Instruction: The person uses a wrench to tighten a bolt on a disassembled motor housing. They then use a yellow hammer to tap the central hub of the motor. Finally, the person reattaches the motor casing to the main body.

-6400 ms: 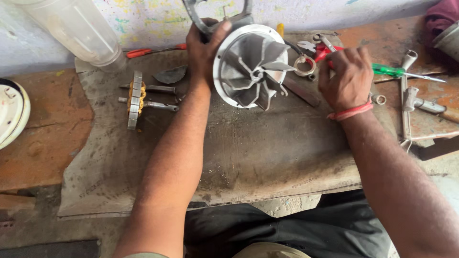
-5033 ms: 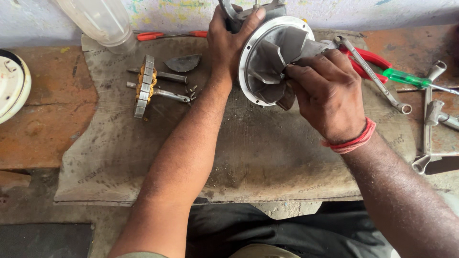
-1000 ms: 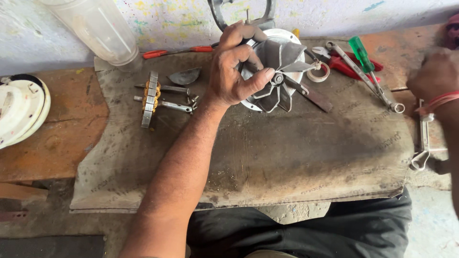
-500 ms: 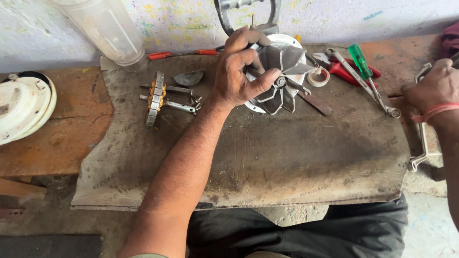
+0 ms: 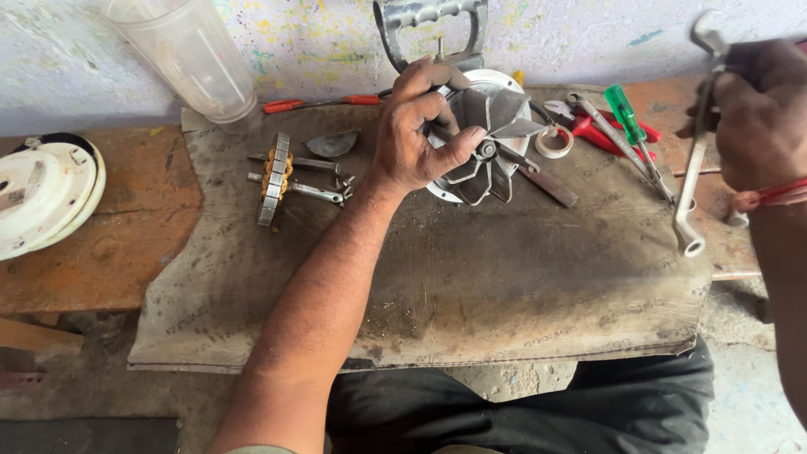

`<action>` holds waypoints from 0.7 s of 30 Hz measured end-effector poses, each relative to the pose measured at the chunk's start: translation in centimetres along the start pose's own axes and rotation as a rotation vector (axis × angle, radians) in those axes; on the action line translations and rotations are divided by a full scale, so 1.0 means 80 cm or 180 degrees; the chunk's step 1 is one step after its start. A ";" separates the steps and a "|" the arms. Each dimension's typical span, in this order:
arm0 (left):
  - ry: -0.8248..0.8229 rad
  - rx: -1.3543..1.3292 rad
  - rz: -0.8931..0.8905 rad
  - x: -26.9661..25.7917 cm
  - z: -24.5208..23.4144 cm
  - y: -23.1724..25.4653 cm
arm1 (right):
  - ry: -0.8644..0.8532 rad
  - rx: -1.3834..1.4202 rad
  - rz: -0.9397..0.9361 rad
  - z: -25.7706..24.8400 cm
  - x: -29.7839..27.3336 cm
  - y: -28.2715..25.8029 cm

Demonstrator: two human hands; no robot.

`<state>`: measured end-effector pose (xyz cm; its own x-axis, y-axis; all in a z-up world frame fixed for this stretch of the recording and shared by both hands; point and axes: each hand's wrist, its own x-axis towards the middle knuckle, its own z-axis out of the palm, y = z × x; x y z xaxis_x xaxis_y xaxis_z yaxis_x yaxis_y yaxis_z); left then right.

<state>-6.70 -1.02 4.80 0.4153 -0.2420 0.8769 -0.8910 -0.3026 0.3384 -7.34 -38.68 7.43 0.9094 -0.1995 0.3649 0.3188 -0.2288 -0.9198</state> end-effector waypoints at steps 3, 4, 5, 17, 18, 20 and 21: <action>0.0006 0.0044 0.0086 0.002 -0.001 0.000 | -0.0722 -0.0548 -0.0421 0.022 -0.035 -0.045; 0.0008 0.0025 0.0076 0.003 0.001 0.000 | -0.0903 -0.1021 -0.0539 0.030 -0.043 -0.059; 0.0010 0.0022 0.0061 0.002 0.000 0.001 | -0.1095 -0.1484 -0.0660 0.040 -0.051 -0.072; -0.0028 -0.0015 0.0041 0.002 0.000 0.000 | -0.2301 -0.2307 -0.1436 0.062 -0.079 -0.112; -0.0028 -0.0017 0.0045 0.001 0.000 -0.001 | -0.2401 -0.2681 -0.1290 0.065 -0.082 -0.101; 0.0000 0.0104 0.0105 -0.001 0.003 -0.005 | -0.2236 -0.2701 -0.2164 0.058 -0.076 -0.086; 0.0010 0.0172 0.0136 -0.001 0.003 -0.006 | -0.2143 -0.2691 -0.2604 0.055 -0.072 -0.082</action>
<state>-6.27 -1.05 4.48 0.3764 -0.2528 0.8913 -0.8967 -0.3414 0.2818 -13.51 -31.83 10.69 0.5708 0.7198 0.3951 0.7880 -0.6155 -0.0169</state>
